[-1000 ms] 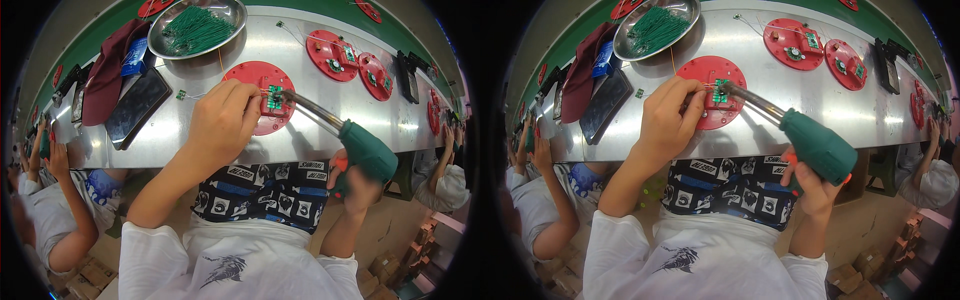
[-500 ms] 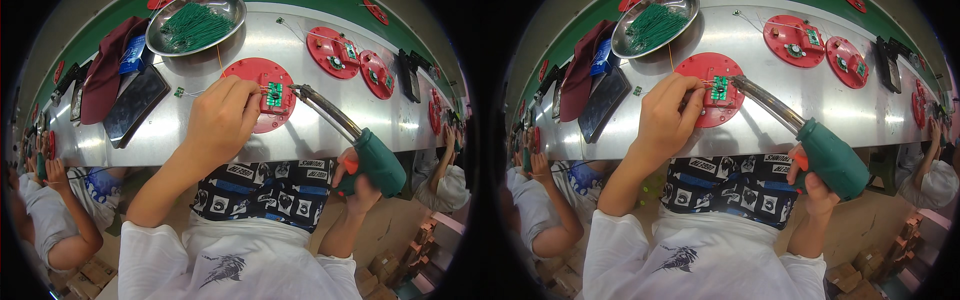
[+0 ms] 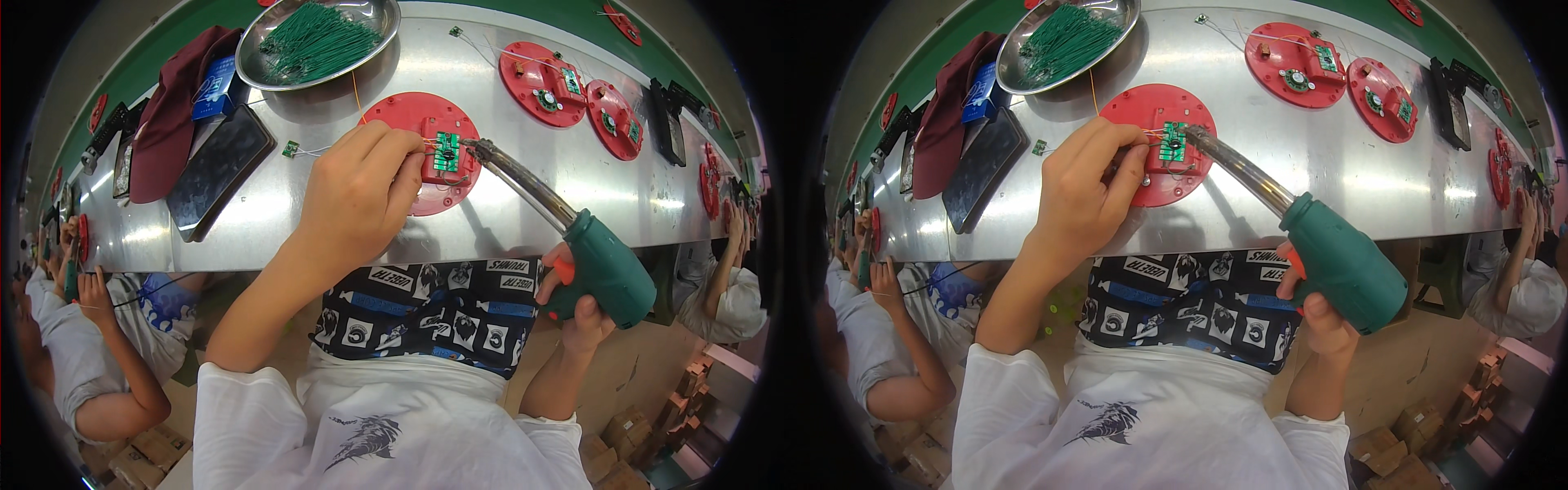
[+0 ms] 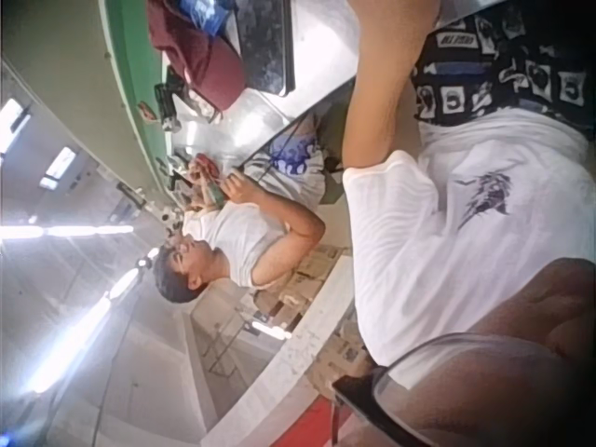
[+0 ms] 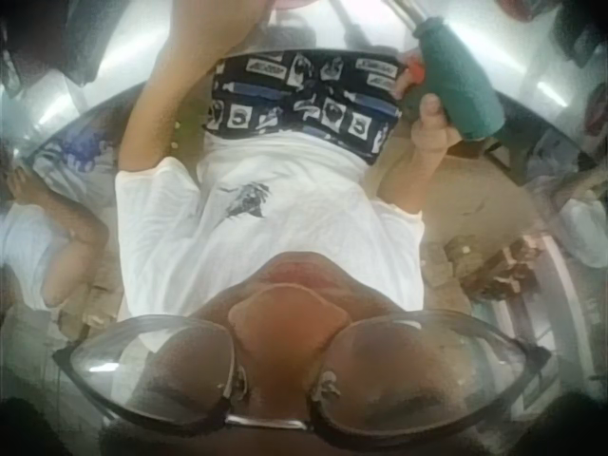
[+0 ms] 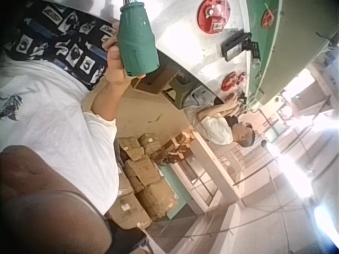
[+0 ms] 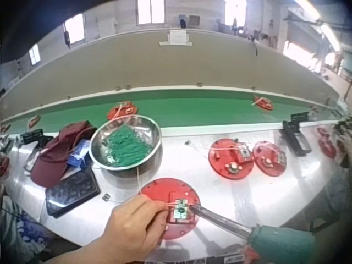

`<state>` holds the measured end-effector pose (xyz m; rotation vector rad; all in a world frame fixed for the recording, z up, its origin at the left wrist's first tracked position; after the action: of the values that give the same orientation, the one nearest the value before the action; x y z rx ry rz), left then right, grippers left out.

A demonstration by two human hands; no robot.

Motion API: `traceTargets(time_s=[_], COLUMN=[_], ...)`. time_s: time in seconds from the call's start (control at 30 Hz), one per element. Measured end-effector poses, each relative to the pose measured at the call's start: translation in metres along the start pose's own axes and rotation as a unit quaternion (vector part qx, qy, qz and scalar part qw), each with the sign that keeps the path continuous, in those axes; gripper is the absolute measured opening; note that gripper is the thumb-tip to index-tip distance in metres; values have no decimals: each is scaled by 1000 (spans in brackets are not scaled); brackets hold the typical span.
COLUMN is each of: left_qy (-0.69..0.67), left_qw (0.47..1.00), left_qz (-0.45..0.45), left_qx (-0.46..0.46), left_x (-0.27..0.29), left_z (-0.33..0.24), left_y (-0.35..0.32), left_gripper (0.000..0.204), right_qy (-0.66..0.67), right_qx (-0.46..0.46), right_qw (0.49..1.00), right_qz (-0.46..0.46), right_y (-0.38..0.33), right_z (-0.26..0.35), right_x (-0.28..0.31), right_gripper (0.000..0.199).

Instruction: Soldering electronic components onto small circuit boards on an assembly line.

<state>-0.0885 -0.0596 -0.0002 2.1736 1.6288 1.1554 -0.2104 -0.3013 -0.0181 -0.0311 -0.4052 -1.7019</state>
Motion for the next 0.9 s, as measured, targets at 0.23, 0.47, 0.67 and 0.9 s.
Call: traceTargets(time_s=[0.23,0.47,0.67,0.9], left_qy=[-5,6,-5,-4], left_qw=[1000,1000,1000,1000], left_qz=[-5,3,-6,-8], left_qx=[-4,-17,-9,-15], left_x=[2,0,1,1], left_z=[-2,-1,0,0], left_y=[0,-1,-1,-1], left_gripper=[9,11,10,10], right_qy=[-22,-26,-13,33], right_qx=[-4,-22,-23,-37], right_qw=[1000,999,1000,999], right_qz=[10,18,11,7], right_y=[-8,-8,-5,1], right_z=[-2,-2,4,7], right_x=[-6,-5,-6,1], right_gripper=[70,68,62,48])
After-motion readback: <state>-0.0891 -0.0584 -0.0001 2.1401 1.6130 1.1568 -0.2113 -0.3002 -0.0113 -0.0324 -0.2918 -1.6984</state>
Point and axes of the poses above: each hand's wrist, its own y-axis towards the middle knuckle, its own x-axis out of the back of the hand, z = x × y, the point moved 5 cm from there along y, towards the middle knuckle, and after that the axes turned 14 degrees about -y, right-handed, at the moved point
